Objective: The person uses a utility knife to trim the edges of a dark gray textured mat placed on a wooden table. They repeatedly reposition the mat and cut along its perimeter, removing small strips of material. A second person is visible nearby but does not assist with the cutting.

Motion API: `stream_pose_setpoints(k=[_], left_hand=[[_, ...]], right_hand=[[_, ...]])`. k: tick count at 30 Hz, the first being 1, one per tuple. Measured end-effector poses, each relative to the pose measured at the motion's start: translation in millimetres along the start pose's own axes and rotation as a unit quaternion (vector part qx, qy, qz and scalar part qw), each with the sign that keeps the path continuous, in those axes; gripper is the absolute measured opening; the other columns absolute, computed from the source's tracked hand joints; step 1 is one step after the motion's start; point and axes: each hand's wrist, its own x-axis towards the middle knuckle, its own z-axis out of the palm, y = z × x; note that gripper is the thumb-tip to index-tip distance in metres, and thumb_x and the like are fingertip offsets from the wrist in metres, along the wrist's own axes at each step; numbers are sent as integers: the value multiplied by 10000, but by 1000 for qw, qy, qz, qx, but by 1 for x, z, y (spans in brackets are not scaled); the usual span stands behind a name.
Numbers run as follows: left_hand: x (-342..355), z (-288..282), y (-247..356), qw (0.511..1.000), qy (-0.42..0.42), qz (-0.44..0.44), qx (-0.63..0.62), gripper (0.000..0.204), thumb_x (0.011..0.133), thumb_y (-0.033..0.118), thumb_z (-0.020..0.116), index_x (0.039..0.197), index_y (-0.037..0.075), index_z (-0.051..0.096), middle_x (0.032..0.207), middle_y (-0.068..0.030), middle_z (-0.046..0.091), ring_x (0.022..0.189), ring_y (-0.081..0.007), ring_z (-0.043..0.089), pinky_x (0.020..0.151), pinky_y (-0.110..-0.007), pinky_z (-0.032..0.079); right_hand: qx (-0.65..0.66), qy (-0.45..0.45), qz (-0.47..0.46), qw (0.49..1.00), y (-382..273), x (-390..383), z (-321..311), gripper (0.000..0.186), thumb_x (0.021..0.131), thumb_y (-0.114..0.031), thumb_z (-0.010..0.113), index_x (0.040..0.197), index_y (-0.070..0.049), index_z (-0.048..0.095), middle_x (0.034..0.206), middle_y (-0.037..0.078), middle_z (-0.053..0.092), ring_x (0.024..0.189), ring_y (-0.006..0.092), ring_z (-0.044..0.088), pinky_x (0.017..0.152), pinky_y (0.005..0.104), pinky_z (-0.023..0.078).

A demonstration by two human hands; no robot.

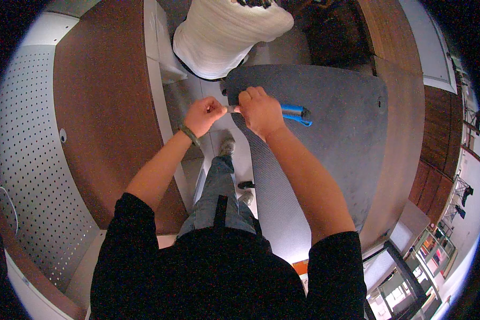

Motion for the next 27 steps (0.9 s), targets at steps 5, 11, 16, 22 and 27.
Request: stream_pose_setpoints(k=[5, 11, 16, 22, 27], left_hand=[[-5, 7, -6, 999, -17, -14, 31, 267, 817, 290, 711, 786, 41, 622, 685, -46, 645, 620, -145, 596, 606, -301, 476], [-26, 26, -2, 998, -39, -19, 51, 287, 818, 301, 712, 815, 29, 619, 704, -66, 647, 637, -158, 611, 623, -314, 484], [-68, 40, 0, 998, -63, -7, -17, 259, 818, 256, 736, 843, 32, 607, 682, -24, 606, 621, -107, 547, 599, -277, 461], [-99, 47, -16, 993, -115, -9, -21, 302, 816, 292, 731, 803, 13, 616, 634, -45, 572, 585, -117, 511, 568, -292, 437], [-81, 30, -9, 983, -175, 35, 42, 329, 815, 316, 718, 778, 3, 623, 632, -82, 582, 577, -171, 542, 565, -326, 441]], right_hand=[[17, -12, -2, 1000, 2, -11, -2, 236, 796, -260, 679, 810, -76, 532, 855, 79, 542, 851, 298, 566, 664, 403, 498], [37, -55, -30, 997, 8, -32, -11, 229, 773, -238, 700, 829, -79, 544, 858, 77, 543, 846, 297, 568, 647, 401, 502], [67, -72, 38, 994, -18, -77, -20, 202, 771, -206, 706, 849, -91, 559, 862, 77, 545, 859, 298, 571, 652, 399, 505], [153, -73, 143, 975, -56, -119, -2, 123, 837, -172, 652, 891, -79, 593, 863, 107, 602, 851, 340, 583, 687, 448, 480], [114, -120, 172, 971, -50, -123, -20, 139, 897, -209, 583, 897, -75, 617, 828, 142, 628, 816, 354, 598, 687, 464, 469]])
